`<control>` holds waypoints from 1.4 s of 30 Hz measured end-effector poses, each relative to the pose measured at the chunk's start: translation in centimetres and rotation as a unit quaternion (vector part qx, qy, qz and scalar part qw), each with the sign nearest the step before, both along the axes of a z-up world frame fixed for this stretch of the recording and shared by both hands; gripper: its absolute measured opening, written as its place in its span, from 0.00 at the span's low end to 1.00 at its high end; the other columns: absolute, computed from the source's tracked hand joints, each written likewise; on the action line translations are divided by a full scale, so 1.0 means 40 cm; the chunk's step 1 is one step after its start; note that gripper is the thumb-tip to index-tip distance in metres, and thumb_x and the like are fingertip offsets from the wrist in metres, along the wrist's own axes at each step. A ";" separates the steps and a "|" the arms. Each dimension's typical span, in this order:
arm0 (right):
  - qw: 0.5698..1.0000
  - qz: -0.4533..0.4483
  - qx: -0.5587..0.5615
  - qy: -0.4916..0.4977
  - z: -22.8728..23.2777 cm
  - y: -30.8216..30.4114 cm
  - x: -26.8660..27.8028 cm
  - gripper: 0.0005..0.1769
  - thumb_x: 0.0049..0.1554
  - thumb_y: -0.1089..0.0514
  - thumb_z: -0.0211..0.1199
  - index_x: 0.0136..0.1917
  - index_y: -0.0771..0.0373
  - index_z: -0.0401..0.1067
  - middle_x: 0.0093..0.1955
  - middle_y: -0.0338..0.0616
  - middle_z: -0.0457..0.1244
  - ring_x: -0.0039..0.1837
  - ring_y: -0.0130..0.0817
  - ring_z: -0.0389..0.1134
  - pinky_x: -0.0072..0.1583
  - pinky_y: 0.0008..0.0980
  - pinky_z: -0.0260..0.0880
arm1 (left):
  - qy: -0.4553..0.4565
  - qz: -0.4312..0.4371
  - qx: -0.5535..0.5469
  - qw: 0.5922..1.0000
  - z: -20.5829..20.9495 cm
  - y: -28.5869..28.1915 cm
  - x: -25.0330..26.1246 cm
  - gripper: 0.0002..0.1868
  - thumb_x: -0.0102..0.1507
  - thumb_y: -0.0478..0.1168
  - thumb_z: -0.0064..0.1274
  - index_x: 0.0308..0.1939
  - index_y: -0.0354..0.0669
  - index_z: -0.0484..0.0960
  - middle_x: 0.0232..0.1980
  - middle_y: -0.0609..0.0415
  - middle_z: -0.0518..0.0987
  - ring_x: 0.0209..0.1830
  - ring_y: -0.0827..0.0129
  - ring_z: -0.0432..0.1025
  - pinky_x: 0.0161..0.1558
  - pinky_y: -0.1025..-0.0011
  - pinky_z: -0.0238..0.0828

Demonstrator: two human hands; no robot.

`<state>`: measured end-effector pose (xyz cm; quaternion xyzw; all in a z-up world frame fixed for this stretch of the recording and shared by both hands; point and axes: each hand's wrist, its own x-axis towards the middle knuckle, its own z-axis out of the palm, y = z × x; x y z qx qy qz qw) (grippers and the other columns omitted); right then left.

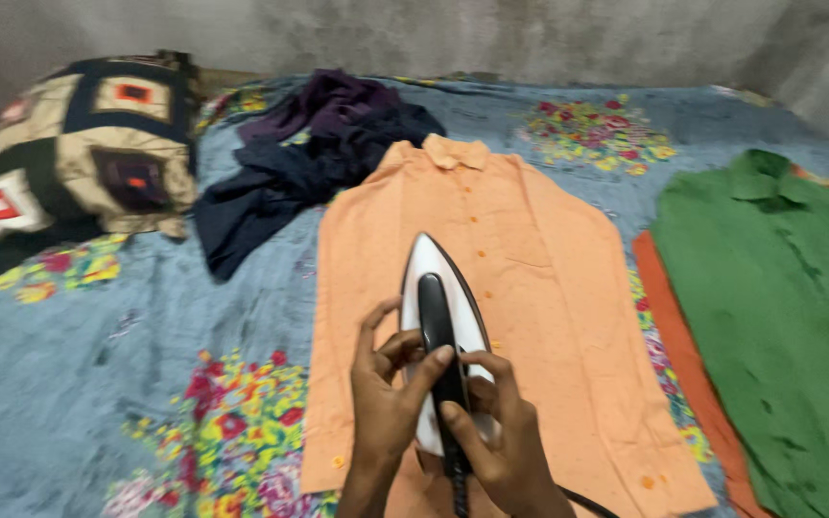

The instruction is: The person irons a peach-colored shirt laid out on a bed using a handheld iron. After finishing the peach shirt, they pick up a dark blue shirt and lay it flat on the bed to prepare for ironing.

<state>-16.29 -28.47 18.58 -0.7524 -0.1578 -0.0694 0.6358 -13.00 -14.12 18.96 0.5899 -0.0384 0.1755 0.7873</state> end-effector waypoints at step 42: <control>0.922 0.110 -0.346 0.135 -0.277 -0.132 -0.065 0.20 0.54 0.47 0.66 0.59 0.54 0.77 0.54 0.42 0.71 0.59 0.37 0.73 0.61 0.39 0.71 | -0.080 0.290 0.483 0.822 -0.083 0.273 -0.053 0.18 0.58 0.31 0.59 0.53 0.38 0.77 0.54 0.44 0.75 0.57 0.48 0.70 0.58 0.55 0.68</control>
